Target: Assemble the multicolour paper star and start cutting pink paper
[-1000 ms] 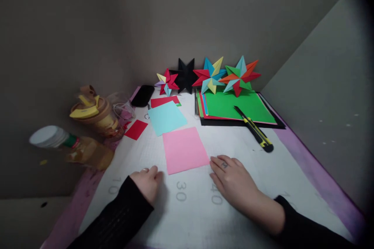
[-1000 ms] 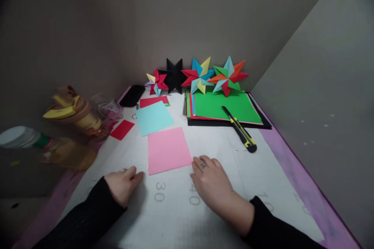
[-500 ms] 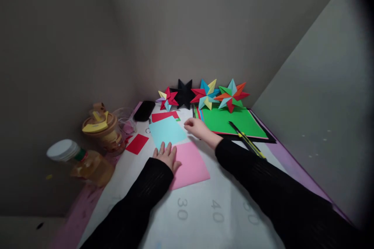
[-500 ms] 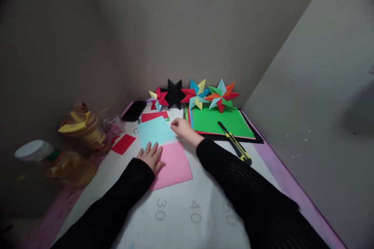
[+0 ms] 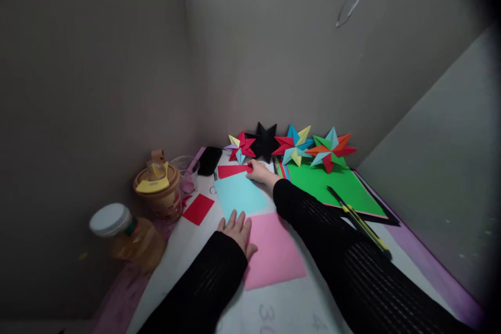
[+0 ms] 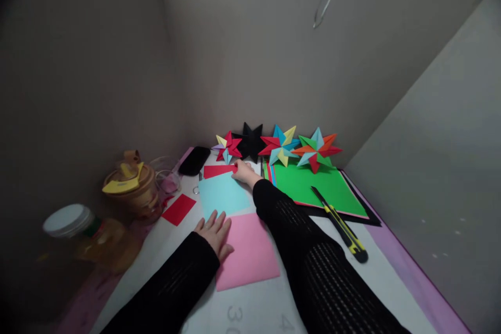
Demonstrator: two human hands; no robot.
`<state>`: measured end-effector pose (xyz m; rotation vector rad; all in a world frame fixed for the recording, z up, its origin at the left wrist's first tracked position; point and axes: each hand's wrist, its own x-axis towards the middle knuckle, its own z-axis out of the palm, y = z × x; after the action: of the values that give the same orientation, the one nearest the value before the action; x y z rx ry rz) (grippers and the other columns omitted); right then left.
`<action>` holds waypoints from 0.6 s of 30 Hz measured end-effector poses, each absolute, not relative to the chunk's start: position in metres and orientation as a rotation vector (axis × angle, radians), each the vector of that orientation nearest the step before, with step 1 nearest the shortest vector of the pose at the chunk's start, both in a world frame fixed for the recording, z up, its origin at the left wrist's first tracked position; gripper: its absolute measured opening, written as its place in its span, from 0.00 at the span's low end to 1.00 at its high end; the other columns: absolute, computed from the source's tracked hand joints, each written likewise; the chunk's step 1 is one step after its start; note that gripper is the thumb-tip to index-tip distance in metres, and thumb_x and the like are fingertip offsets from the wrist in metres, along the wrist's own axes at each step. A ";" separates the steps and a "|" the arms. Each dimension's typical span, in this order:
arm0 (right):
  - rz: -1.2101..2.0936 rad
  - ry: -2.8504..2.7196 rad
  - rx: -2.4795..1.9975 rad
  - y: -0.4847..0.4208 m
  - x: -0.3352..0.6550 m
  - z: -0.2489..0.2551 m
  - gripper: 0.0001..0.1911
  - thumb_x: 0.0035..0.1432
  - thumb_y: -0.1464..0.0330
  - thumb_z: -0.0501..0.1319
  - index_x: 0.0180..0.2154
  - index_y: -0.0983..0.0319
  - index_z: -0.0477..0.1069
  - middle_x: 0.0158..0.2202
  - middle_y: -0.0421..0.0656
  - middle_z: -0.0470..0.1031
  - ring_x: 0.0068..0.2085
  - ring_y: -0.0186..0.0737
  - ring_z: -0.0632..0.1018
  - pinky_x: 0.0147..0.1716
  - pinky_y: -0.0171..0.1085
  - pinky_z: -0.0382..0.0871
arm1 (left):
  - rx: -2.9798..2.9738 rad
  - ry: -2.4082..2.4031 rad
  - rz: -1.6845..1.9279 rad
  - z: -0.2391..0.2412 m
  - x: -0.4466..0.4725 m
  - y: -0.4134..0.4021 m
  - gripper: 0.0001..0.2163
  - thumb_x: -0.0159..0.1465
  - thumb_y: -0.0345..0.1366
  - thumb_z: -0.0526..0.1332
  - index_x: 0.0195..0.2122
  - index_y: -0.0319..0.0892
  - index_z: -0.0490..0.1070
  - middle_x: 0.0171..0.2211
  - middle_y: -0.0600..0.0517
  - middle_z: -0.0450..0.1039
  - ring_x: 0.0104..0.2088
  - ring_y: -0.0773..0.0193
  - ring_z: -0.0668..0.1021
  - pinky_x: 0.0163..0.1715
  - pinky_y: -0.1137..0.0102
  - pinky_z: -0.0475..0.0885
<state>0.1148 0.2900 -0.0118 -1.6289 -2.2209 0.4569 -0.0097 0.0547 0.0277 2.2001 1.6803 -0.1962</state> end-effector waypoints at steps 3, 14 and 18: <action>0.406 -2.249 -1.570 0.291 0.119 -0.012 0.17 0.62 0.63 0.58 0.51 0.63 0.66 0.50 0.47 0.69 0.46 0.43 0.74 0.44 0.47 0.71 | 2.203 1.674 -0.184 0.027 -0.010 0.054 0.33 0.60 0.46 0.54 0.66 0.40 0.50 0.67 0.46 0.42 0.66 0.47 0.47 0.61 0.47 0.48; 0.304 -2.240 -1.427 0.271 0.119 -0.018 0.16 0.63 0.63 0.57 0.51 0.62 0.66 0.51 0.47 0.69 0.47 0.43 0.74 0.45 0.47 0.71 | 2.179 1.625 -0.130 0.025 -0.011 0.055 0.33 0.62 0.49 0.52 0.66 0.39 0.50 0.67 0.43 0.40 0.67 0.46 0.44 0.61 0.44 0.45; 0.335 -2.208 -1.449 0.282 0.114 -0.017 0.17 0.62 0.64 0.58 0.51 0.62 0.66 0.51 0.47 0.69 0.46 0.43 0.74 0.44 0.47 0.71 | 2.173 1.628 -0.149 0.026 -0.011 0.055 0.34 0.61 0.49 0.52 0.66 0.38 0.49 0.68 0.43 0.40 0.67 0.46 0.44 0.61 0.45 0.45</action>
<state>0.1143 0.2820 -0.0174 -1.4486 -2.2081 0.3352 -0.0106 0.0554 0.0263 2.1725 1.6277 -0.1491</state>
